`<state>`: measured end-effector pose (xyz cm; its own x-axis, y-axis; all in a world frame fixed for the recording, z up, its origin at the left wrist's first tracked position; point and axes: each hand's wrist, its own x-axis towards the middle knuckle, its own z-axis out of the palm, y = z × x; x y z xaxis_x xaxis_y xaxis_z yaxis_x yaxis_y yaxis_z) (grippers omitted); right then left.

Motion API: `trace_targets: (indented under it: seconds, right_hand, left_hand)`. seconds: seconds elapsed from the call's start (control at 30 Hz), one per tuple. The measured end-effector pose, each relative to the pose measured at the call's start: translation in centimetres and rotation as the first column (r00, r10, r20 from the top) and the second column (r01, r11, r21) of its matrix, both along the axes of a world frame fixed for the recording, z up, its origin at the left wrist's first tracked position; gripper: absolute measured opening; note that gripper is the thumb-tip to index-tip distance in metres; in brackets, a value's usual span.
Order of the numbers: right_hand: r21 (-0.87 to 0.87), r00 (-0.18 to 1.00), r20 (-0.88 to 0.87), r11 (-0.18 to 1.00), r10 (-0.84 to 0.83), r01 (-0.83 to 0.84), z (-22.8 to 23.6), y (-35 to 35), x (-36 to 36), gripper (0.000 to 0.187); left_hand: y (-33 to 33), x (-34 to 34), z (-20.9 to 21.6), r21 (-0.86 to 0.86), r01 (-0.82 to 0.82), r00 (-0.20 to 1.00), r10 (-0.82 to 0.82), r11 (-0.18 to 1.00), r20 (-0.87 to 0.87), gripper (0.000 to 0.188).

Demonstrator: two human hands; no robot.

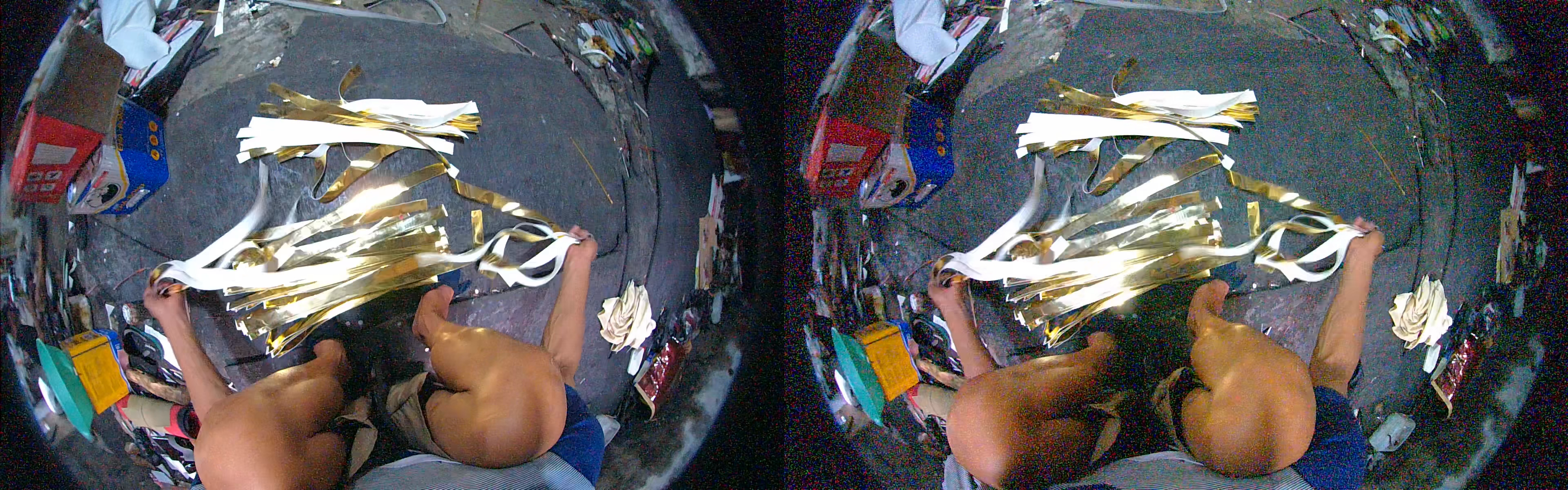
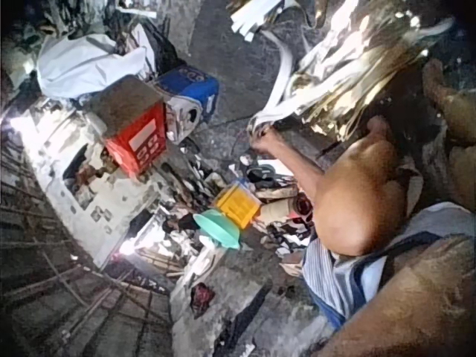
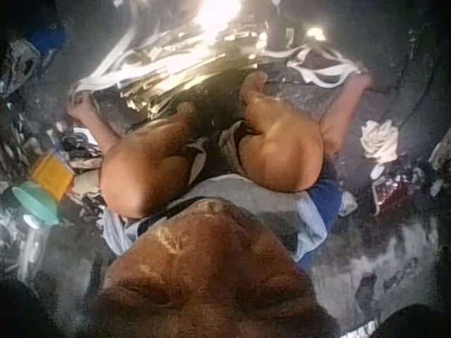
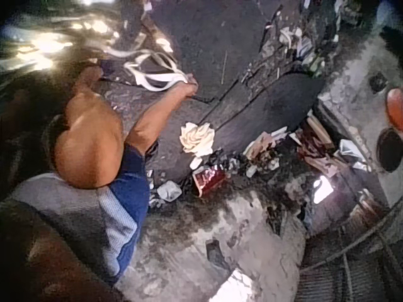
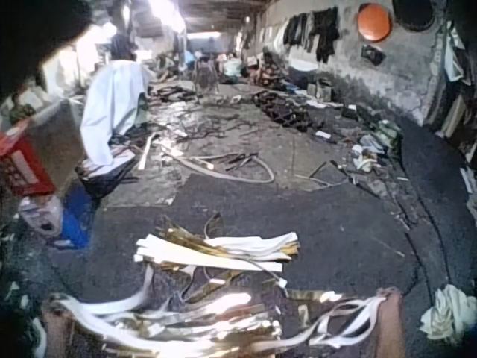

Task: The person sits on the floor and separates a pile of gold and white tinsel strips by hand. They pick up individual strips, peel them apart, and place them into separate piles on the floor.

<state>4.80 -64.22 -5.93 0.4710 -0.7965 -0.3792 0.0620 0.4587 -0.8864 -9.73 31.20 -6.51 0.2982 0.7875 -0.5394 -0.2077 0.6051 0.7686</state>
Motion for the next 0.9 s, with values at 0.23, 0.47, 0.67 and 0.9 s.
trace_targets:
  seconds: [0.23,0.47,0.67,0.9]
  right_hand:
    - [-0.832,0.766,-0.493,0.034,0.413,-0.554,3.4,26.3,5.9,0.04]
    - [-0.547,0.365,-0.831,-0.492,0.42,-0.677,-1.2,36.4,8.0,0.034]
    - [-0.489,0.276,-0.862,-0.557,0.424,-0.672,-2.0,36.0,9.0,0.025]
    - [-0.411,0.025,-0.612,-0.291,0.79,-0.864,7.5,39.3,3.8,0.024]
  left_hand:
    - [6.1,-4.3,2.3,0.752,0.175,0.938,0.125,0.635,-0.324,0.03]
    - [-21.2,6.7,8.2,0.763,0.637,0.722,-0.428,0.107,-0.543,0.022]
    - [-26.2,5.7,7.5,0.535,0.845,0.366,-0.732,0.003,-0.575,0.017]
    - [-28.3,5.7,8.8,0.47,0.878,0.197,-0.825,-0.092,-0.53,0.017]
